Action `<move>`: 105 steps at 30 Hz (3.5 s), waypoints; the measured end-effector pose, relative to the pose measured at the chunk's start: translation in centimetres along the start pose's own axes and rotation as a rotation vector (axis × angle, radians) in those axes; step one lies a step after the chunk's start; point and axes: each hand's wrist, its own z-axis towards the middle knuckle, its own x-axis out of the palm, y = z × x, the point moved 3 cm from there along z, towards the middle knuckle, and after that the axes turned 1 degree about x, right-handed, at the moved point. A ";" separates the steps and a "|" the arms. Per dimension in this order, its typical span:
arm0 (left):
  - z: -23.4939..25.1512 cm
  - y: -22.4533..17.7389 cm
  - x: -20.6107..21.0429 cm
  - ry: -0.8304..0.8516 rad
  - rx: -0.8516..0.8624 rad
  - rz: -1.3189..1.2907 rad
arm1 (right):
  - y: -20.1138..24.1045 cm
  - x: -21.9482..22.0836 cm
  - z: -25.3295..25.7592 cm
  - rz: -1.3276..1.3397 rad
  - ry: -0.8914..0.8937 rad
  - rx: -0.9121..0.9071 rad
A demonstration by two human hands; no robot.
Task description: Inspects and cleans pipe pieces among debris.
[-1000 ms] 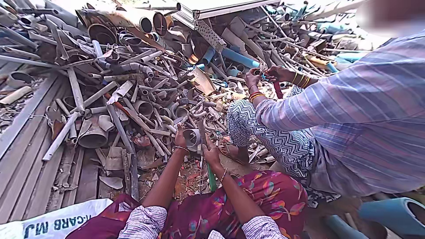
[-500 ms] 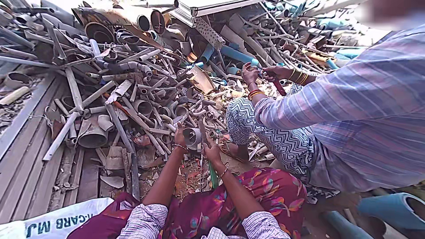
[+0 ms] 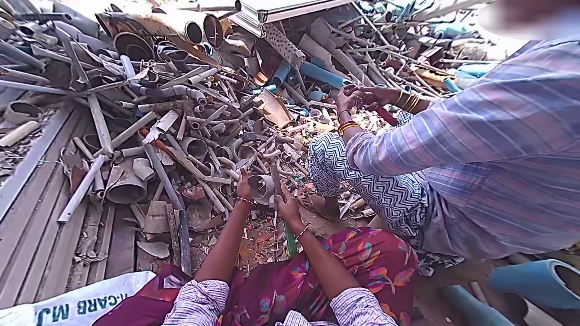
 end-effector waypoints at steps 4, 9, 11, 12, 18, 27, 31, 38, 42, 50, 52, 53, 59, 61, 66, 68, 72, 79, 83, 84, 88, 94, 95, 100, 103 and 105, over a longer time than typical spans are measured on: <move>0.1 0.2 -0.2 -0.006 0.015 0.047 | 0.0 0.0 -0.2 0.000 0.019 -0.002; -0.3 -0.3 0.3 -0.001 0.031 0.020 | 0.7 -0.3 -0.4 -0.038 0.010 -0.037; -0.1 -0.1 0.0 0.030 0.023 0.041 | 0.4 -0.3 -0.2 -0.025 0.019 -0.010; 0.0 0.2 0.0 0.034 0.014 0.058 | -0.4 -0.2 0.1 0.004 0.008 0.026; -0.4 -0.7 0.3 0.016 0.017 0.065 | 0.7 -0.2 -0.3 0.030 0.012 -0.012; -1.4 -1.0 0.5 0.030 -0.015 0.120 | -0.3 0.0 0.1 0.043 0.010 0.039; -1.1 -0.9 0.5 0.015 -0.002 0.110 | 0.1 -0.1 -0.1 0.027 0.025 0.054; -1.2 -1.0 0.4 0.022 -0.006 0.091 | -0.6 -0.1 0.3 0.058 0.032 0.081; -0.7 -0.5 -0.1 0.050 0.000 0.104 | -0.8 -0.1 0.3 0.083 0.042 0.076; -0.7 -1.7 -0.1 -0.016 -0.008 -0.034 | -1.2 -0.3 0.4 0.184 0.006 0.117; -0.3 -1.2 -0.2 -0.013 0.000 -0.007 | -1.6 -0.1 0.7 0.239 -0.009 0.128; 0.0 -0.7 -0.2 -0.003 0.005 0.007 | -1.4 0.0 0.6 0.242 -0.018 0.118; 0.2 0.3 -0.4 -0.029 0.007 0.016 | 0.7 0.6 -0.8 -0.012 0.027 -0.010; 0.1 0.3 -0.5 -0.027 -0.009 0.020 | -0.3 0.5 0.0 0.013 0.024 0.023; -0.2 0.0 -0.2 -0.032 -0.018 0.056 | -0.1 0.4 0.0 0.011 0.004 -0.005; 0.2 0.2 -0.4 -0.027 -0.011 0.063 | 0.2 0.5 -0.2 0.013 0.022 -0.003; -0.3 0.4 -0.2 -0.020 -0.019 0.071 | -1.1 0.3 0.4 0.024 -0.010 0.057; 0.2 0.8 -0.1 -0.006 -0.009 0.066 | -1.4 0.2 0.4 0.011 -0.018 0.041; -0.4 0.2 0.1 -0.018 -0.011 0.114 | 0.7 0.1 -0.7 -0.033 -0.001 -0.029; -0.5 0.5 0.0 -0.014 -0.012 0.124 | -0.2 0.2 -0.4 -0.024 -0.005 0.006; -0.5 0.7 0.0 -0.029 -0.010 0.106 | -0.4 0.2 -0.1 -0.017 -0.010 0.045; -0.8 0.9 0.3 -0.026 -0.027 0.078 | -0.8 0.1 0.2 0.007 0.001 0.088; -0.9 0.7 0.4 -0.039 -0.036 0.082 | -0.2 0.1 -0.1 -0.002 0.012 0.072; -0.3 1.4 -0.4 -0.115 -0.066 0.062 | -1.8 0.6 0.6 0.026 -0.010 0.104; 0.0 1.5 -0.1 -0.089 -0.052 -0.029 | -0.6 0.8 -0.1 0.009 0.001 0.017; 0.0 1.6 -0.1 -0.091 -0.071 -0.046 | -0.9 0.8 -0.2 0.009 0.000 0.020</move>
